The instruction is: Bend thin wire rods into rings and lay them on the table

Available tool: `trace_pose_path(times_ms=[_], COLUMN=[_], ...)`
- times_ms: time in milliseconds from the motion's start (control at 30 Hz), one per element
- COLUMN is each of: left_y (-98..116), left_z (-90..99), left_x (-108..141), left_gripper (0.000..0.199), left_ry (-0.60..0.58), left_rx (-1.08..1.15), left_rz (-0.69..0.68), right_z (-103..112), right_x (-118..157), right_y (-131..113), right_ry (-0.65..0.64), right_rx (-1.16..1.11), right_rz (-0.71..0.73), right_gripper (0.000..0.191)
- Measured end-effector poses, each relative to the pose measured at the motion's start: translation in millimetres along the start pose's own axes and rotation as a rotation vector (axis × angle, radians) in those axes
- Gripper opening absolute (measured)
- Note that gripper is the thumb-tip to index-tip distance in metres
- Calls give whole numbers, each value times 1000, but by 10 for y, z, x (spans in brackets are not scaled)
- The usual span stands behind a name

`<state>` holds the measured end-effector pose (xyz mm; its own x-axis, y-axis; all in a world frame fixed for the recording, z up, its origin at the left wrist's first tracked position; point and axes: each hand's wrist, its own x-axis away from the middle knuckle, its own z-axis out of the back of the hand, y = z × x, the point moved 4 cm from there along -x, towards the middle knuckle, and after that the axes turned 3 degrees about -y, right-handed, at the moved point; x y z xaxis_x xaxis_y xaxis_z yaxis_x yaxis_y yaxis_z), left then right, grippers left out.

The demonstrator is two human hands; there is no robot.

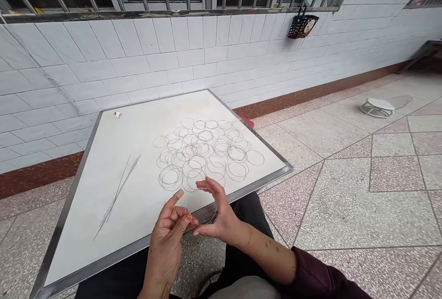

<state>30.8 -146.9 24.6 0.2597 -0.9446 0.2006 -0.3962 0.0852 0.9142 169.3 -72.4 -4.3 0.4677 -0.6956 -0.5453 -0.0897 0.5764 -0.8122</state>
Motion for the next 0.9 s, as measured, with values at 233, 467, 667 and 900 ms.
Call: trace_pose_path(times_ms=[233, 467, 667, 900], left_y=[-55, 69, 214, 267], left_z=[27, 68, -26, -21], left_x=[-21, -28, -31, -62], left_gripper=[60, 76, 96, 101], left_ry=[8, 58, -107, -194], left_rx=[-15, -60, -247, -275], left_rz=[-5, -12, 48, 107], right_z=[-50, 277, 476, 234], right_x=[-15, -142, -541, -679], right_y=[10, -25, -416, -531], right_ry=[-83, -144, -403, -658], right_rx=[19, -102, 119, 232], right_rz=[-15, -16, 149, 330], right_gripper=[126, 106, 27, 29])
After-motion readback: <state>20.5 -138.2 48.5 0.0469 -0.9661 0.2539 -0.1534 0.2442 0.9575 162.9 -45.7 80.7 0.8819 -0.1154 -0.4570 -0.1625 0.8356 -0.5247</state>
